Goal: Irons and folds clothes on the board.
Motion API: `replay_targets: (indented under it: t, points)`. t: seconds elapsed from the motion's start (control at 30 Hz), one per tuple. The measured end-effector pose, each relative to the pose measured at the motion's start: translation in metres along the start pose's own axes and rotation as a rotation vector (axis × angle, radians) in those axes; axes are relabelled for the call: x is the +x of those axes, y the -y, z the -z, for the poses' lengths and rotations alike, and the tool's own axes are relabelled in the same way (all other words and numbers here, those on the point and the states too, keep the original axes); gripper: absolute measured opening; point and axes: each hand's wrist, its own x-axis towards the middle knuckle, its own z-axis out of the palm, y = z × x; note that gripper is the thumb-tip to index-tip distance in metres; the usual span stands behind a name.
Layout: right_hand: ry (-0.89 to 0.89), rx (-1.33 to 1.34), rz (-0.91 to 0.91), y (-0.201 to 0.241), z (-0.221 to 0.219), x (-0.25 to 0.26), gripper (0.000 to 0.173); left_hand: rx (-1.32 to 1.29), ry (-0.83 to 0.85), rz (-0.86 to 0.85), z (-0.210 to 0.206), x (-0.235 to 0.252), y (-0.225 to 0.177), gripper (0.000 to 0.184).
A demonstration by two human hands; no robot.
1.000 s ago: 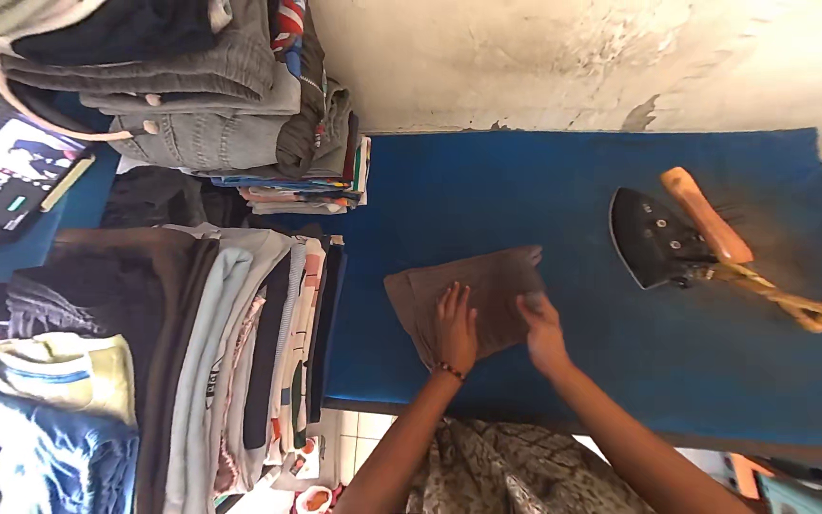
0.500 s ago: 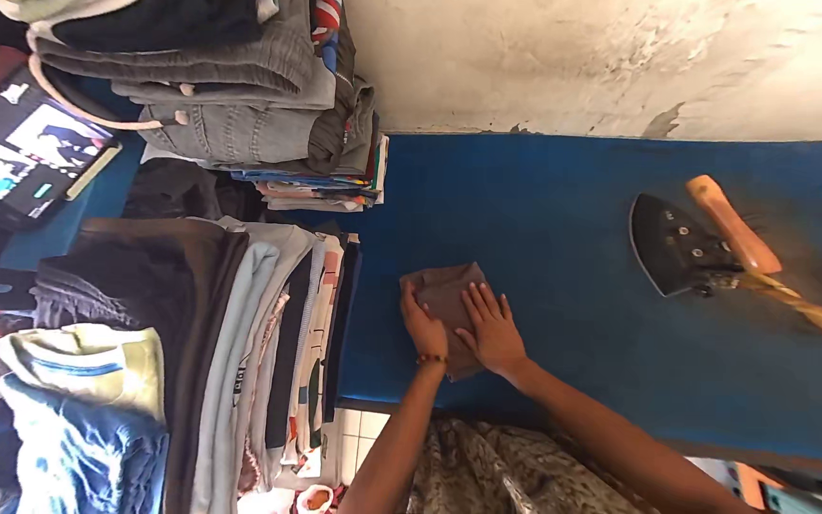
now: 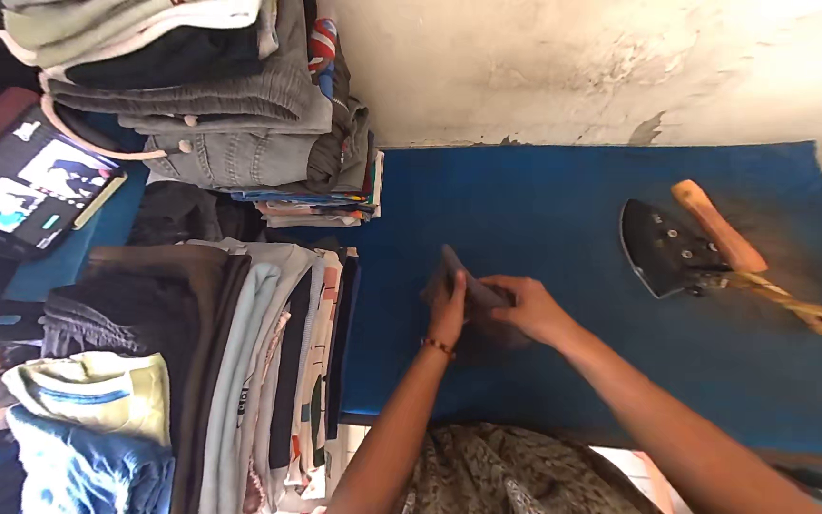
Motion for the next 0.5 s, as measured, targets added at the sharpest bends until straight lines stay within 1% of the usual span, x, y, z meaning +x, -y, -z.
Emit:
replay_targets:
  t: [0.03, 0.07, 0.1, 0.13, 0.2, 0.23, 0.27, 0.3, 0.37, 0.4, 0.43, 0.47, 0.5]
  points:
    - [-0.023, -0.169, 0.091, 0.014, 0.011, -0.005, 0.046, -0.192, 0.056, 0.034, -0.005, 0.001, -0.019, 0.065]
    - [-0.070, -0.311, 0.191, 0.021, 0.019, -0.011, 0.047, -0.315, 0.107, 0.047, -0.009, 0.000, -0.037, 0.071]
    - [-0.113, -0.432, 0.261, 0.024, 0.023, -0.017, 0.047, -0.389, 0.135, 0.051, -0.012, 0.001, -0.051, 0.071]
    - [-0.143, -0.539, 0.301, 0.024, 0.025, -0.022, 0.048, -0.446, 0.127, 0.061, -0.015, 0.002, -0.061, 0.062]
    - [-0.223, -0.692, 0.403, 0.010, 0.019, -0.030, 0.049, -0.512, 0.044, 0.100, -0.019, 0.010, -0.066, 0.043]
    - [-0.261, -0.741, 0.463, -0.006, 0.010, -0.032, 0.048, -0.508, -0.018, 0.115, -0.019, 0.016, -0.060, 0.038]
    - [-0.256, -0.772, 0.484, -0.024, -0.003, -0.035, 0.048, -0.470, -0.079, 0.127, -0.016, 0.022, -0.047, 0.035]
    - [-0.182, -0.785, 0.458, -0.042, -0.017, -0.040, 0.049, -0.399, -0.147, 0.131, -0.012, 0.026, -0.028, 0.036]
    - [0.066, -0.724, 0.368, -0.072, -0.040, -0.047, 0.053, -0.123, -0.301, 0.088, -0.003, 0.030, 0.012, 0.043]
    - [0.098, -0.674, 0.378, -0.086, -0.049, -0.049, 0.054, 0.068, -0.373, 0.030, -0.001, 0.027, 0.030, 0.045]
    - [0.014, -0.646, 0.442, -0.099, -0.057, -0.047, 0.051, 0.266, -0.431, -0.064, -0.002, 0.022, 0.045, 0.044]
    - [-0.094, -0.624, 0.490, -0.108, -0.060, -0.041, 0.047, 0.456, -0.468, -0.201, -0.007, 0.017, 0.058, 0.040]
    - [-0.179, -0.596, 0.508, -0.114, -0.059, -0.033, 0.045, 0.619, -0.475, -0.375, -0.013, 0.015, 0.071, 0.036]
